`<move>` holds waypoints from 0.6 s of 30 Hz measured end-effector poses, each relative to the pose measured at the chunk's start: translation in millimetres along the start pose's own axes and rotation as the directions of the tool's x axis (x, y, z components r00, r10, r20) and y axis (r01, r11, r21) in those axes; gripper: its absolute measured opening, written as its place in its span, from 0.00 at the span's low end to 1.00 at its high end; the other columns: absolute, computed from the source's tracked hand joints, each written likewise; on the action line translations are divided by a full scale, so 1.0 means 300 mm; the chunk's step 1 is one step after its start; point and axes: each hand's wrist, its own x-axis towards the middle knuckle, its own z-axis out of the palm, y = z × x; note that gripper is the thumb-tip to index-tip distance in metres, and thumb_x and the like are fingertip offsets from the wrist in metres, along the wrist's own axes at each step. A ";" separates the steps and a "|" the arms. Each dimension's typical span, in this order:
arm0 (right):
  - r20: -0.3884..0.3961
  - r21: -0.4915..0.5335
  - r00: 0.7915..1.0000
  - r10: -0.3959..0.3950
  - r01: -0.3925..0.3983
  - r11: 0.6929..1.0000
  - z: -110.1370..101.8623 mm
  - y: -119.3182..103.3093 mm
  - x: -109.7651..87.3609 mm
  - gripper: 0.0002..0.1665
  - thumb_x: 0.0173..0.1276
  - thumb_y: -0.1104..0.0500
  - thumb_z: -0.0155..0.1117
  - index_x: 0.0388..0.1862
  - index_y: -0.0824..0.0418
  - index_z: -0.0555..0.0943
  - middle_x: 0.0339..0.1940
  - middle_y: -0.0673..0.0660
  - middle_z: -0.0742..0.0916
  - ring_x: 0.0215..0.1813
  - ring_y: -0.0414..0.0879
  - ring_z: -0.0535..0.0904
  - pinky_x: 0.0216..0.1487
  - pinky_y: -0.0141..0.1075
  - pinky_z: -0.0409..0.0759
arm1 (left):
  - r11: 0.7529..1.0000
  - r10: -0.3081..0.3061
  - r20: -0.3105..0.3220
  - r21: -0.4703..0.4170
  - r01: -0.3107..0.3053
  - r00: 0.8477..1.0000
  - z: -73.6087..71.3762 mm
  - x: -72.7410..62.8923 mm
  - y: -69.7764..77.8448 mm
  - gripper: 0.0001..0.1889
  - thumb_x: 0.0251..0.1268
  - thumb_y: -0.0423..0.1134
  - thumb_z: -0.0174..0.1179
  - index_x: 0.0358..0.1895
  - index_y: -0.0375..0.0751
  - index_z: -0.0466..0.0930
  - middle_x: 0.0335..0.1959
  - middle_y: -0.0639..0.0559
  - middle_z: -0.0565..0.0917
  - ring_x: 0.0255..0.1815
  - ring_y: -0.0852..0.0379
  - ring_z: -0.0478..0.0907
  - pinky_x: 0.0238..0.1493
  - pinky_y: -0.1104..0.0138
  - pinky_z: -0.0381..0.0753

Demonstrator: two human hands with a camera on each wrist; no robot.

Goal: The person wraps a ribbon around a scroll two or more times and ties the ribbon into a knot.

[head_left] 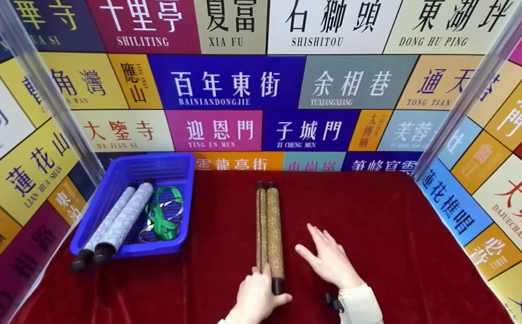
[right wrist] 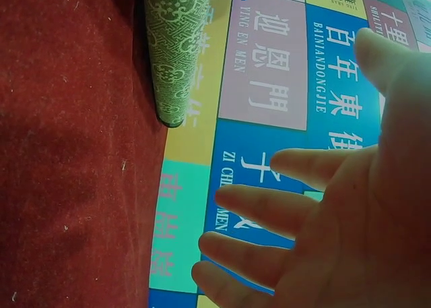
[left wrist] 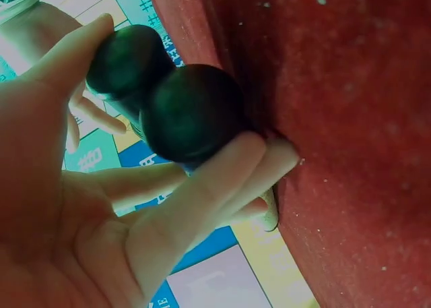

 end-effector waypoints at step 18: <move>0.031 -0.010 0.996 -0.078 0.079 0.997 0.087 -0.040 -0.004 0.48 0.67 0.36 0.64 0.75 0.63 0.65 0.28 0.55 0.87 0.30 0.48 0.83 0.40 0.46 0.83 | 0.993 0.101 -0.085 0.078 -0.094 0.991 -0.014 0.012 -0.060 0.39 0.26 0.71 0.76 0.35 0.41 0.82 0.21 0.48 0.84 0.20 0.48 0.81 0.18 0.60 0.77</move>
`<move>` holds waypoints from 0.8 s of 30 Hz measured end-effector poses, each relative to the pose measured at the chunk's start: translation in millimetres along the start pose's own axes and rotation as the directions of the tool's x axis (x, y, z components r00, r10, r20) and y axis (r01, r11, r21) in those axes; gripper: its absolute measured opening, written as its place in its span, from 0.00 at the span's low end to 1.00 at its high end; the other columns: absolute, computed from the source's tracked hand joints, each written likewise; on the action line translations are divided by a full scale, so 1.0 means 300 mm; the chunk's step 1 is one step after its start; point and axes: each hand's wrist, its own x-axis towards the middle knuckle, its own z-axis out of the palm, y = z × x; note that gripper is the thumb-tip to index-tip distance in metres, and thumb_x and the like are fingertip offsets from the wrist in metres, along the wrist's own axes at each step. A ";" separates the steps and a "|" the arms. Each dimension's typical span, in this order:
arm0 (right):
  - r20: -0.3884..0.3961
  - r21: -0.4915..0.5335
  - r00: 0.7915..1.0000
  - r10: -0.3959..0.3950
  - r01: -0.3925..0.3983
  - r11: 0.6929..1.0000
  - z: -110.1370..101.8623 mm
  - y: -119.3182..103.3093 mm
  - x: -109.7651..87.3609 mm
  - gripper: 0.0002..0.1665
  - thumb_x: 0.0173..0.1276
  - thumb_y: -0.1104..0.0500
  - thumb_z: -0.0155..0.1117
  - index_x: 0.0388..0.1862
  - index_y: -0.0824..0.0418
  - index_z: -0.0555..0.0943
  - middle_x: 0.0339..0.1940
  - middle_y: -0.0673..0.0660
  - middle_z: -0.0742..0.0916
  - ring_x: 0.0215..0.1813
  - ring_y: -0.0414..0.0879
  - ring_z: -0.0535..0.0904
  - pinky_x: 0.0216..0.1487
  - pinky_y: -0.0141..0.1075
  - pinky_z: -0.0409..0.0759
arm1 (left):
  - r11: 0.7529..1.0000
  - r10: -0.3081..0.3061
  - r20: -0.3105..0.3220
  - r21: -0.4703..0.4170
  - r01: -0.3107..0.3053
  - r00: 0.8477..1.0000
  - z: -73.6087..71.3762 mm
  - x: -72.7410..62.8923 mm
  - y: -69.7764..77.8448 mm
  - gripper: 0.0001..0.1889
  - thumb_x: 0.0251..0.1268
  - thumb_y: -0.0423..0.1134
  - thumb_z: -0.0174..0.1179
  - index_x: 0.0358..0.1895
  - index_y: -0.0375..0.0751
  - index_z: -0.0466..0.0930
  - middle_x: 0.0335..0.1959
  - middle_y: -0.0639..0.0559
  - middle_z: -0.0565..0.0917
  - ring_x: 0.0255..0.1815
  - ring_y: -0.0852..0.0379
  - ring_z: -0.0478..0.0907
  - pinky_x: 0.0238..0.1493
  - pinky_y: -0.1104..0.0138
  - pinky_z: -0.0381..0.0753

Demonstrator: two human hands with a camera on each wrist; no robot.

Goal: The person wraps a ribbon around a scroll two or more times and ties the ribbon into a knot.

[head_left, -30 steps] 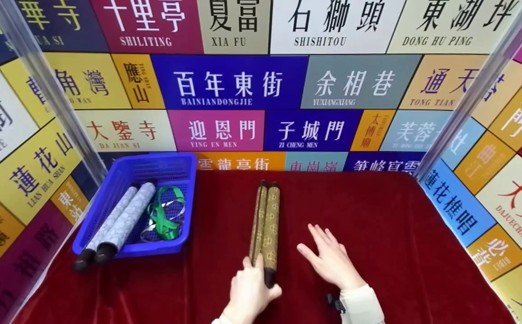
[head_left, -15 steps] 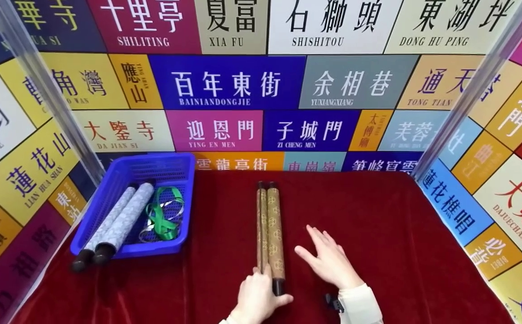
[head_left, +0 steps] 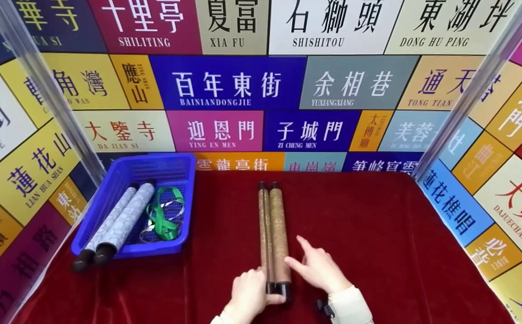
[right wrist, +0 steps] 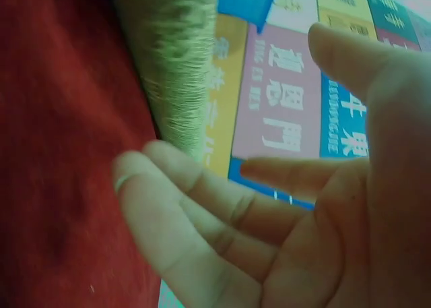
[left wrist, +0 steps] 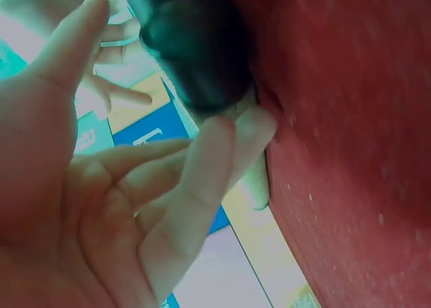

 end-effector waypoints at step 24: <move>0.038 -0.013 0.999 -0.029 0.030 0.999 0.121 -0.074 -0.025 0.56 0.66 0.39 0.65 0.75 0.78 0.57 0.51 0.78 0.84 0.52 0.70 0.83 0.56 0.60 0.80 | 0.986 -0.164 0.336 0.068 0.150 0.927 -0.092 0.029 -0.064 0.29 0.27 0.55 0.84 0.30 0.39 0.83 0.28 0.44 0.86 0.28 0.43 0.83 0.29 0.53 0.82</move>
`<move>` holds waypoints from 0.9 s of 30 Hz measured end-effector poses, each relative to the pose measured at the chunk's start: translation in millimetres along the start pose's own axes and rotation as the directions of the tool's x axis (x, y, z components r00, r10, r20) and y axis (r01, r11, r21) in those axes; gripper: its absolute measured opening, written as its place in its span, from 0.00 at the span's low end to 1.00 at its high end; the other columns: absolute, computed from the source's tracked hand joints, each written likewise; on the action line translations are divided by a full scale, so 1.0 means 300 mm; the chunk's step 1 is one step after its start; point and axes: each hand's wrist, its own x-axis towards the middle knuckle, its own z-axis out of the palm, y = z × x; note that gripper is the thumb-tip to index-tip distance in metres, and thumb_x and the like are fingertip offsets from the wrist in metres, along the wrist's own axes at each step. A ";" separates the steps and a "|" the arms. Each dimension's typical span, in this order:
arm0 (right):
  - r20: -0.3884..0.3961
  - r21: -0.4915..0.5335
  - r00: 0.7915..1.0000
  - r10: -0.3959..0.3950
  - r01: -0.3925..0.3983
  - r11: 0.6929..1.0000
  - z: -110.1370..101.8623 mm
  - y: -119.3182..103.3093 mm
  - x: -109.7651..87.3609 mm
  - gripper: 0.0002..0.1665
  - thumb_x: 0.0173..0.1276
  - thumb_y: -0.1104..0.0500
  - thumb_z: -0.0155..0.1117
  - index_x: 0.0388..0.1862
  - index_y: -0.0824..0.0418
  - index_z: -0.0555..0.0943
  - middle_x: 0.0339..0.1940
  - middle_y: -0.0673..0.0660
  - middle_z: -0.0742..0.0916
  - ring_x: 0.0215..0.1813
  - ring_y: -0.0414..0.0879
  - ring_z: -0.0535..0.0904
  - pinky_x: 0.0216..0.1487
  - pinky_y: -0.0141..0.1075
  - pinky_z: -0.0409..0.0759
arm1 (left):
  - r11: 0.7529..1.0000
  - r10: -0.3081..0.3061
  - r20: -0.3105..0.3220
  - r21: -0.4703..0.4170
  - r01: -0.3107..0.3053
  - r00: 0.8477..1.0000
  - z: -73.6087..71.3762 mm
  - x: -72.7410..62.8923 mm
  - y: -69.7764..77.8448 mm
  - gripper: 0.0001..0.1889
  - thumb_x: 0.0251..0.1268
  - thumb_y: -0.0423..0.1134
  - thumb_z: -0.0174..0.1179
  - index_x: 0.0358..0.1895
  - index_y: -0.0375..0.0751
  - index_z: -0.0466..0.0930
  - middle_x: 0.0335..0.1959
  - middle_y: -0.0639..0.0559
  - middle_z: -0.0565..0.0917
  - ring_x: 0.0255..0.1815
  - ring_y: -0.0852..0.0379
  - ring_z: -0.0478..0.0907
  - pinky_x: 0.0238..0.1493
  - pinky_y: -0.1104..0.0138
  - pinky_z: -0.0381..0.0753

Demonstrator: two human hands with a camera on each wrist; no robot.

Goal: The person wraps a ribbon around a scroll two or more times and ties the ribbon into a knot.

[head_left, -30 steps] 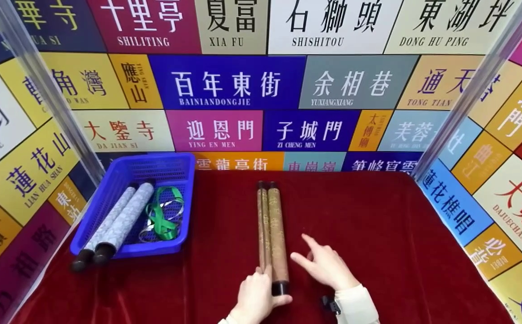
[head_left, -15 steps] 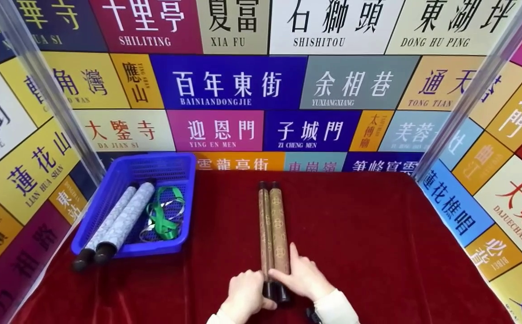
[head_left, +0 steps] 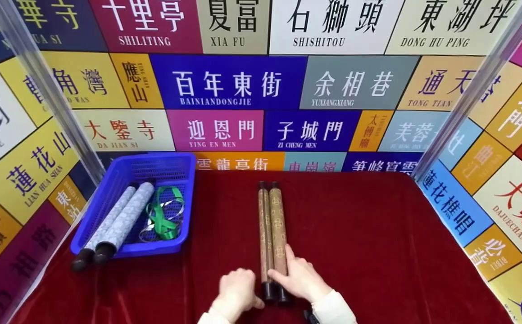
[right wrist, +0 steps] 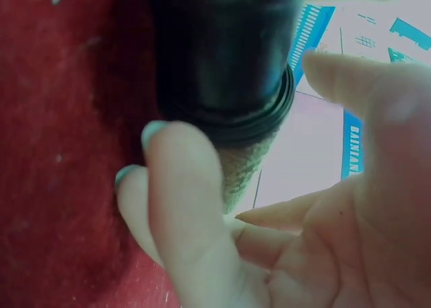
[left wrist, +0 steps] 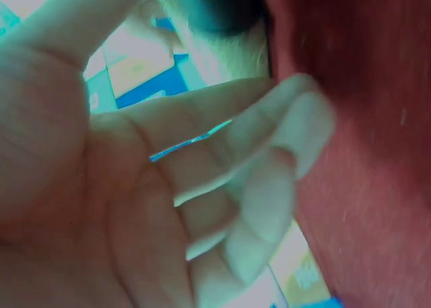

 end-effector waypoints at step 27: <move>0.070 0.005 0.994 0.083 -0.084 0.996 0.081 -0.067 -0.032 0.65 0.52 0.42 0.76 0.81 0.58 0.51 0.65 0.88 0.64 0.46 0.73 0.81 0.45 0.59 0.83 | 0.945 -0.313 -0.561 -0.267 0.191 0.766 -0.113 0.017 -0.440 0.32 0.62 0.56 0.66 0.53 0.26 0.80 0.59 0.24 0.77 0.68 0.27 0.67 0.75 0.37 0.51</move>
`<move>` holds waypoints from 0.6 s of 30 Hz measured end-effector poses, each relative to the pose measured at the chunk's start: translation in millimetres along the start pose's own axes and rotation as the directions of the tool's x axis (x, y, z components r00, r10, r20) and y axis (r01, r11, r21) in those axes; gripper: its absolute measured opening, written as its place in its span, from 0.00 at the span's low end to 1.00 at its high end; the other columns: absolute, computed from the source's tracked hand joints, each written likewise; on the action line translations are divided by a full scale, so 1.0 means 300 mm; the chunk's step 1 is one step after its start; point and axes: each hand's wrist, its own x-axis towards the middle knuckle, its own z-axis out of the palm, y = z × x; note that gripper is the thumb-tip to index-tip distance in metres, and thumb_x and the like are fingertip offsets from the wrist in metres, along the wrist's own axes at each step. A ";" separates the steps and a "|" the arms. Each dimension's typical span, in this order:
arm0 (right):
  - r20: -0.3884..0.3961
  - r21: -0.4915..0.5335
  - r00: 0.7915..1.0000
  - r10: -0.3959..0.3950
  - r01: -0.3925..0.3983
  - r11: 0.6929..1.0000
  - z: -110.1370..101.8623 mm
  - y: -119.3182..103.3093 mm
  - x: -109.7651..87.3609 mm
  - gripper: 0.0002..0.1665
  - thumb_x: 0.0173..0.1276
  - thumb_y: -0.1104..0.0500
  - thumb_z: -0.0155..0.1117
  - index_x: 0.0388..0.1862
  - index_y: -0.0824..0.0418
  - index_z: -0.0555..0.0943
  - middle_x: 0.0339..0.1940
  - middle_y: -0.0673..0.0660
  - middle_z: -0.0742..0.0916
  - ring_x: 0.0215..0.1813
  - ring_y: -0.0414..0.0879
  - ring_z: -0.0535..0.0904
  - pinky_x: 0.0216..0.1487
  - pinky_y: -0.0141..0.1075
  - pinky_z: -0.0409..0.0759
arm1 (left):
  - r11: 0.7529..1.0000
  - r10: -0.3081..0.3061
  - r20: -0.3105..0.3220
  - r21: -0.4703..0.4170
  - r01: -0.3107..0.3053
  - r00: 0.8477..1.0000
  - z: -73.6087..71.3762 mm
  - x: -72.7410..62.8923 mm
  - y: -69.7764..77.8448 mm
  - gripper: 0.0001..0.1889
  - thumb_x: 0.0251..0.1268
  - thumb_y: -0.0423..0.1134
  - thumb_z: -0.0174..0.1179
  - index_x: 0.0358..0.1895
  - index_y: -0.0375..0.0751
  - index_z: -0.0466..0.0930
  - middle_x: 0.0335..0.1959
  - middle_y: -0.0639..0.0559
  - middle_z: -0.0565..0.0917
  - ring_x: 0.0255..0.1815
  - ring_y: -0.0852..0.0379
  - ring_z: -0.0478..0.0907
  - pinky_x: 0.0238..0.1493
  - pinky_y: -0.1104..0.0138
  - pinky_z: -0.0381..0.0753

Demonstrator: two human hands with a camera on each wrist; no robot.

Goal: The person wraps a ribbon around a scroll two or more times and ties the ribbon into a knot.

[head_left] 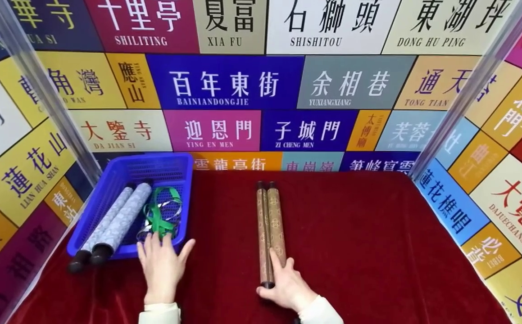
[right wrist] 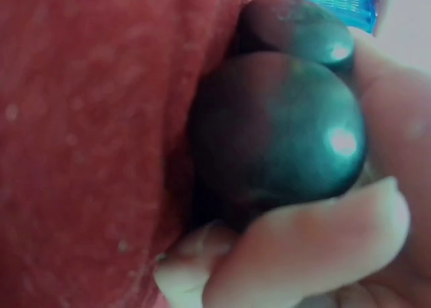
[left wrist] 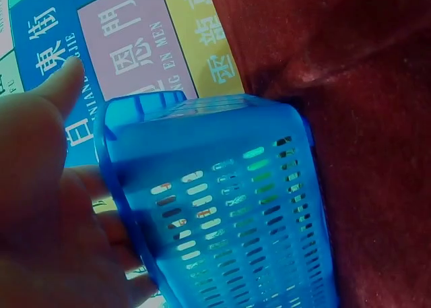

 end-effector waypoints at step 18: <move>0.000 0.001 1.000 0.000 0.000 1.000 -0.030 -0.002 0.029 0.64 0.52 0.43 0.76 0.81 0.58 0.52 0.63 0.86 0.65 0.44 0.73 0.80 0.45 0.60 0.82 | 0.983 0.087 0.474 0.101 -0.152 0.876 -0.097 0.349 -0.040 0.19 0.71 0.38 0.46 0.54 0.28 0.79 0.54 0.26 0.80 0.53 0.25 0.78 0.51 0.35 0.77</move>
